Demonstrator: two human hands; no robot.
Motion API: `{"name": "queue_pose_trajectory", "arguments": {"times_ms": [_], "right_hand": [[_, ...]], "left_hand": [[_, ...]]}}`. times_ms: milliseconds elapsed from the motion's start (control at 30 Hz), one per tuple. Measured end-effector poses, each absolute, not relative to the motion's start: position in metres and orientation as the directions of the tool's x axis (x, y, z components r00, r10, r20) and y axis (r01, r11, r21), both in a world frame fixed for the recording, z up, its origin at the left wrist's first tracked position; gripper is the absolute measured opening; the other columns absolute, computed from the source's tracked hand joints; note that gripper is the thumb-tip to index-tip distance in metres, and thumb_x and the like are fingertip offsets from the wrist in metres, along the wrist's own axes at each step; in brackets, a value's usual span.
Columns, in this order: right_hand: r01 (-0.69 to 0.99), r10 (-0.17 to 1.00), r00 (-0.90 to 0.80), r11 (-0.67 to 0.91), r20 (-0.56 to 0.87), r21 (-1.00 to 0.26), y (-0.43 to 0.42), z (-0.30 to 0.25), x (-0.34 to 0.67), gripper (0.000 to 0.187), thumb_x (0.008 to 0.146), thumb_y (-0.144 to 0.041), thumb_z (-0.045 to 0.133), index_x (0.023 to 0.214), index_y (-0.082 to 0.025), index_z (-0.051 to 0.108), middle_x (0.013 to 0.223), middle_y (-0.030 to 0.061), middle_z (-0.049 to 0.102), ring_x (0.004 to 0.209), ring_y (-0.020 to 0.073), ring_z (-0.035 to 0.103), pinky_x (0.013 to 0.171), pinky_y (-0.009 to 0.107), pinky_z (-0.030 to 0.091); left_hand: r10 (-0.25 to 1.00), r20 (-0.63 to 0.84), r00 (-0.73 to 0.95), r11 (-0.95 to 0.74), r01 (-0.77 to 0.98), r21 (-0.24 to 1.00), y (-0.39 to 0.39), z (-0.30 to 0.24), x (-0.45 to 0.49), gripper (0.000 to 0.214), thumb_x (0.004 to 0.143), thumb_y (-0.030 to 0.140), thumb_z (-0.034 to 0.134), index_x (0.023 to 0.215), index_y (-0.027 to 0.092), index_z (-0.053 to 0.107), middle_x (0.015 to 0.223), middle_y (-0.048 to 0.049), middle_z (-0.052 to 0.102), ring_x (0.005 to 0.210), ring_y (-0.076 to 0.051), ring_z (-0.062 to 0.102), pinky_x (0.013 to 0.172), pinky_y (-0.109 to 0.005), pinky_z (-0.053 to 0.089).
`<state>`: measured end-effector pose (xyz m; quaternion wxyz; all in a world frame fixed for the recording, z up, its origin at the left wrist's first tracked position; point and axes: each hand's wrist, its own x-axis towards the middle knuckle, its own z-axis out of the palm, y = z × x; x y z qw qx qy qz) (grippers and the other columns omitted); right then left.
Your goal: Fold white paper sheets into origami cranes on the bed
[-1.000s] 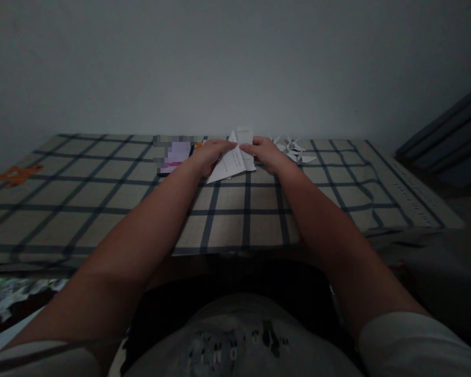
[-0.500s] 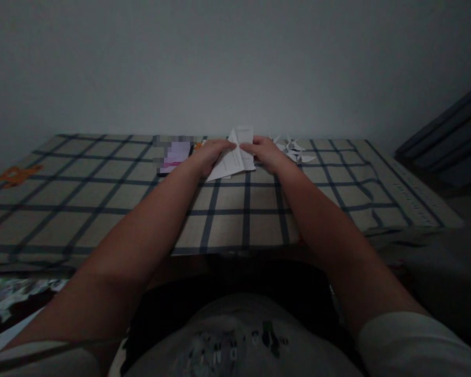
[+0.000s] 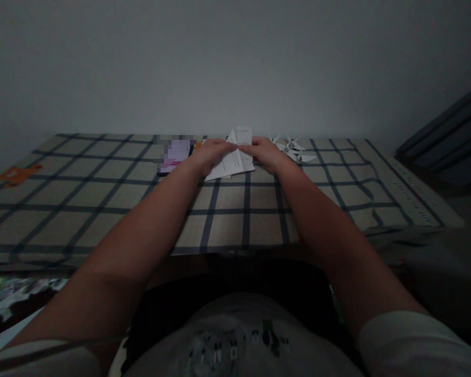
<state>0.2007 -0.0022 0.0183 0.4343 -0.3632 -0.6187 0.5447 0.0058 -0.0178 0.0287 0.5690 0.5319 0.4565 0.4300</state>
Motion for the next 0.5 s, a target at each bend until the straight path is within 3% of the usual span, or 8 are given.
{"name": "queue_pose_trajectory", "arguments": {"times_ms": [367, 500], "right_hand": [[-0.015, 0.922, -0.298, 0.255, 0.247, -0.967, -0.0076, 0.0267, 0.1950, 0.021, 0.078, -0.032, 0.081, 0.094, -0.019, 0.073, 0.090, 0.0014, 0.077, 0.079, 0.0137, 0.067, 0.074, 0.025, 0.054], [-0.016, 0.927, -0.316, 0.208, 0.203, -0.978, -0.0058, 0.0238, 0.1979, 0.024, 0.079, -0.034, 0.080, 0.096, -0.019, 0.072, 0.088, 0.0021, 0.076, 0.076, 0.0145, 0.067, 0.071, 0.026, 0.053]], "left_hand": [[0.973, -0.055, 0.224, 0.055, 0.007, 0.998, -0.0207, 0.0326, 0.0060, 0.020, 0.082, 0.034, 0.073, 0.091, 0.017, 0.072, 0.084, -0.0094, 0.077, 0.075, -0.024, 0.076, 0.076, -0.038, 0.063], [0.977, -0.046, 0.206, 0.041, 0.028, 0.999, -0.0212, 0.0329, 0.0068, 0.020, 0.082, 0.035, 0.073, 0.092, 0.017, 0.072, 0.083, -0.0087, 0.077, 0.078, -0.023, 0.076, 0.076, -0.035, 0.062]]}}
